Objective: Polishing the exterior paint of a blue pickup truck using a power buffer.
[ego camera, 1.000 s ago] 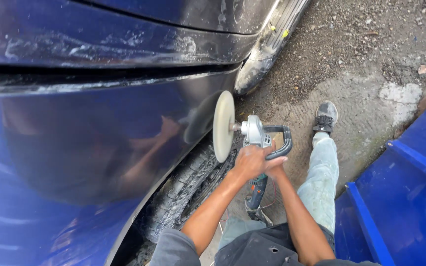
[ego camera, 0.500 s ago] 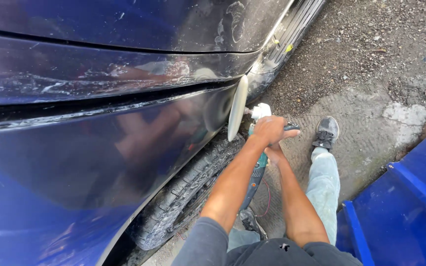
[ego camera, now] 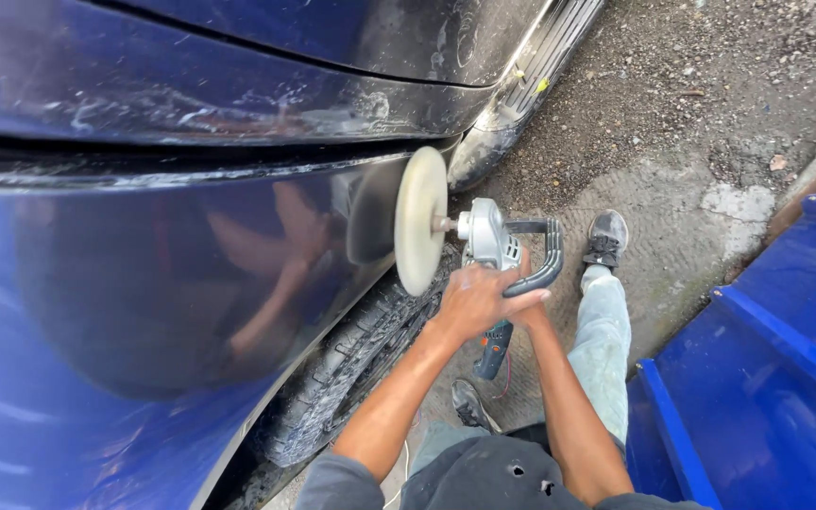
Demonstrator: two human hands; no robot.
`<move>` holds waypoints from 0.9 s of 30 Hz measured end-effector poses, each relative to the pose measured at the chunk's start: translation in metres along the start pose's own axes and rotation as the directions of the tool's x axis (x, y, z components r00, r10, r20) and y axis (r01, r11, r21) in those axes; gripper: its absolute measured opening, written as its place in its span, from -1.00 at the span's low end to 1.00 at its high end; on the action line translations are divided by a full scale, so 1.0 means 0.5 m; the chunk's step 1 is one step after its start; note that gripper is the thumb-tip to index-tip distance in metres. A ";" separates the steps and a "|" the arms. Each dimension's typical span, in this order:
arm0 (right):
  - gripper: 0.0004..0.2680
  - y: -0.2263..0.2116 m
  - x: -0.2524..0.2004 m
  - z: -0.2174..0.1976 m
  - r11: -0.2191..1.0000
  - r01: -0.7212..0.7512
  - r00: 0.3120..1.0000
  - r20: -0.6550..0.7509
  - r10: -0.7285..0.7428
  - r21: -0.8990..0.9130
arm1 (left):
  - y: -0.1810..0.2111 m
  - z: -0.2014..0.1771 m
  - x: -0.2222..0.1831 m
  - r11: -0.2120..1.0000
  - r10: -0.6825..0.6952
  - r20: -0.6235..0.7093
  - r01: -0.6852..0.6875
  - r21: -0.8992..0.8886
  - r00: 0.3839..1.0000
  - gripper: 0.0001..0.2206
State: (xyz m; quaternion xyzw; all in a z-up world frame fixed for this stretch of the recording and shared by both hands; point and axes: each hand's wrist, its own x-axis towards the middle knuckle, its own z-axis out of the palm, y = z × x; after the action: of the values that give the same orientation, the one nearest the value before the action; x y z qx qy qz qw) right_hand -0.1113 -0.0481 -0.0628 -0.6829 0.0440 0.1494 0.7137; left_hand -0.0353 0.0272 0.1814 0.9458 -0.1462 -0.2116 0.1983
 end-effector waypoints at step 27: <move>-0.45 -0.164 -0.009 -0.030 0.958 -0.016 1.000 -0.023 0.010 -0.288 | 0.033 -0.088 -0.044 0.987 0.003 -0.166 -0.030 -0.158 0.986 -0.52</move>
State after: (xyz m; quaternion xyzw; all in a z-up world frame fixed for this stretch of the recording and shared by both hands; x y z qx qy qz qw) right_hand -0.0909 -0.0653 0.0161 -0.7808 0.0339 0.1514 0.6052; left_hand -0.0372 0.0346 0.2327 0.9399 -0.1196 -0.1418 0.2868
